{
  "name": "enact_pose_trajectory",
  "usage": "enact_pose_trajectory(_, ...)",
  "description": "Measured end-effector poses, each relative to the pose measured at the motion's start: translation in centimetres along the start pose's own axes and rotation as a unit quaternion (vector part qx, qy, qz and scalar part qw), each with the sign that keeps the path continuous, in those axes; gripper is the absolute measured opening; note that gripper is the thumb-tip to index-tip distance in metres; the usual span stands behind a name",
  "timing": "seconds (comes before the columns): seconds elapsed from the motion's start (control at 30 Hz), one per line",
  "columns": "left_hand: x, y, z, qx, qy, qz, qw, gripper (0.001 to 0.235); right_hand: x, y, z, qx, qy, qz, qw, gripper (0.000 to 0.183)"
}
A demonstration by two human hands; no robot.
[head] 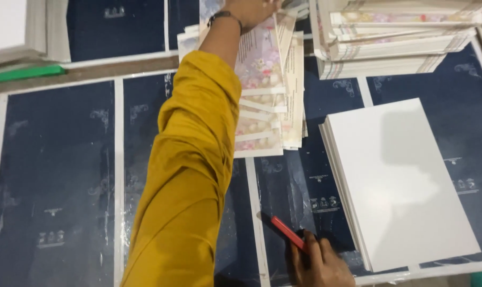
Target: Manually folding and creasing printed invitation cards using a plastic tool on a production table.
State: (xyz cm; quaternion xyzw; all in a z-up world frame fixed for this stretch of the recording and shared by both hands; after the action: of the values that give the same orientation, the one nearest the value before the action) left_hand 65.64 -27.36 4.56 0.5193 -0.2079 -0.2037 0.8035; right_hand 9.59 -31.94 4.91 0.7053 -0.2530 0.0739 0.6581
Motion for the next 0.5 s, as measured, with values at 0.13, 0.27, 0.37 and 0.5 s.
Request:
enact_pose_trajectory(0.13,0.1,0.8,-0.1,-0.010,0.006,-0.021,1.000,0.032,-0.1,-0.1,-0.1,-0.013,-0.014,0.013,1.000,0.028)
enact_pose_trajectory(0.27,0.2,-1.4,-1.7,-0.008,0.002,-0.085,0.996,0.071,-1.0,-0.9,0.4,-0.045,-0.001,0.014,0.999,0.028)
enact_pose_trajectory(0.37,-0.7,-2.3,-2.6,-0.009,-0.003,-0.069,0.998,0.066,-1.4,-0.9,0.4,-0.045,-0.006,-0.006,0.999,0.029)
enact_pose_trajectory(0.5,-1.7,-1.5,-4.6,-0.006,-0.008,-0.019,1.000,0.059,-1.0,-0.2,0.0,-0.050,0.017,0.006,0.999,0.024)
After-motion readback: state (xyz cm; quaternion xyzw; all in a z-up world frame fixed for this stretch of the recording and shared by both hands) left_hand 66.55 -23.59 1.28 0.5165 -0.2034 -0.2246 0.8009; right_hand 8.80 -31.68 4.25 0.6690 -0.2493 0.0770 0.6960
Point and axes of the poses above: each hand's wrist, its own x-axis towards the middle knuckle, its own y-axis out of the back of the hand, z = x × y, the point moved 8 cm from there along x, towards the middle knuckle, and after that the axes turned 1 degree about -y, right-handed, at the moved point
